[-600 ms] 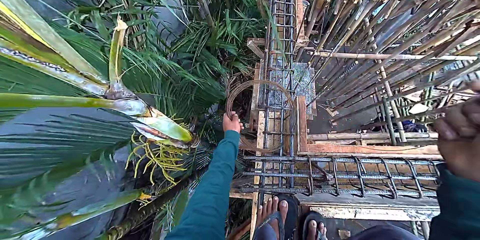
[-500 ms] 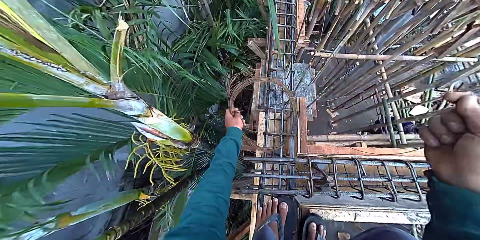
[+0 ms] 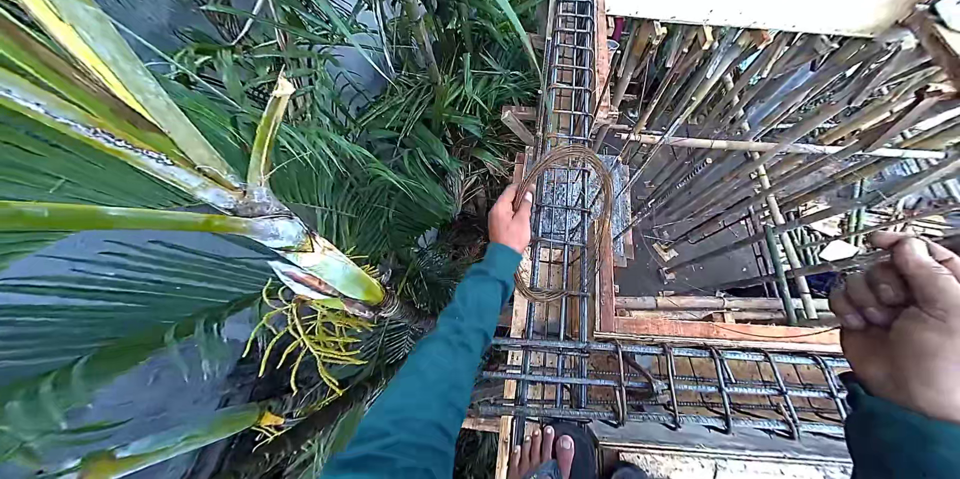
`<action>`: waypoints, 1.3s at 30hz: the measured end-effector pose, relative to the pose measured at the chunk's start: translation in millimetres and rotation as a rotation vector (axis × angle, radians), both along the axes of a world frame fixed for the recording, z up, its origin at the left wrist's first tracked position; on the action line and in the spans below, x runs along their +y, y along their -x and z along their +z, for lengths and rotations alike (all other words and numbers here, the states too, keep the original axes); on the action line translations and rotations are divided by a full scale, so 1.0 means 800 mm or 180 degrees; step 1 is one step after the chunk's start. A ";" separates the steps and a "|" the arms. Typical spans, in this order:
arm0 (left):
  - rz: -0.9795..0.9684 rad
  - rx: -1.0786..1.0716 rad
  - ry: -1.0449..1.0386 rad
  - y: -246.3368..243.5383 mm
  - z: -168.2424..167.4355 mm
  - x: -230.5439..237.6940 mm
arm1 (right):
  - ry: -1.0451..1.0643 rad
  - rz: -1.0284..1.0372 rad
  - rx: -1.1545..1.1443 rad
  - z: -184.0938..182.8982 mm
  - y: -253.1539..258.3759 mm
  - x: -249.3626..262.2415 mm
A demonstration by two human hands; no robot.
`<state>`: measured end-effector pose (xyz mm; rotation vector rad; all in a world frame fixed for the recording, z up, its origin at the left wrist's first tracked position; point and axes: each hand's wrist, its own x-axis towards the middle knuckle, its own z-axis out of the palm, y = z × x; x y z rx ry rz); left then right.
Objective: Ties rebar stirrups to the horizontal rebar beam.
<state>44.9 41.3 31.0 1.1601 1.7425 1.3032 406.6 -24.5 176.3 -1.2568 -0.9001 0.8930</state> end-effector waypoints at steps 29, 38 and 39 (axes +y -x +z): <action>-0.1807 0.1335 -0.1387 -0.059 0.245 -0.074 | -0.0634 0.2132 0.0348 0.074 0.034 -0.064; -0.1621 -0.1456 -0.0565 -0.128 0.271 -0.129 | -0.0472 0.1496 0.0202 0.040 0.096 -0.076; -0.1500 -0.1689 -0.0498 -0.124 0.273 -0.130 | -0.0367 0.1542 0.0175 0.040 0.111 -0.079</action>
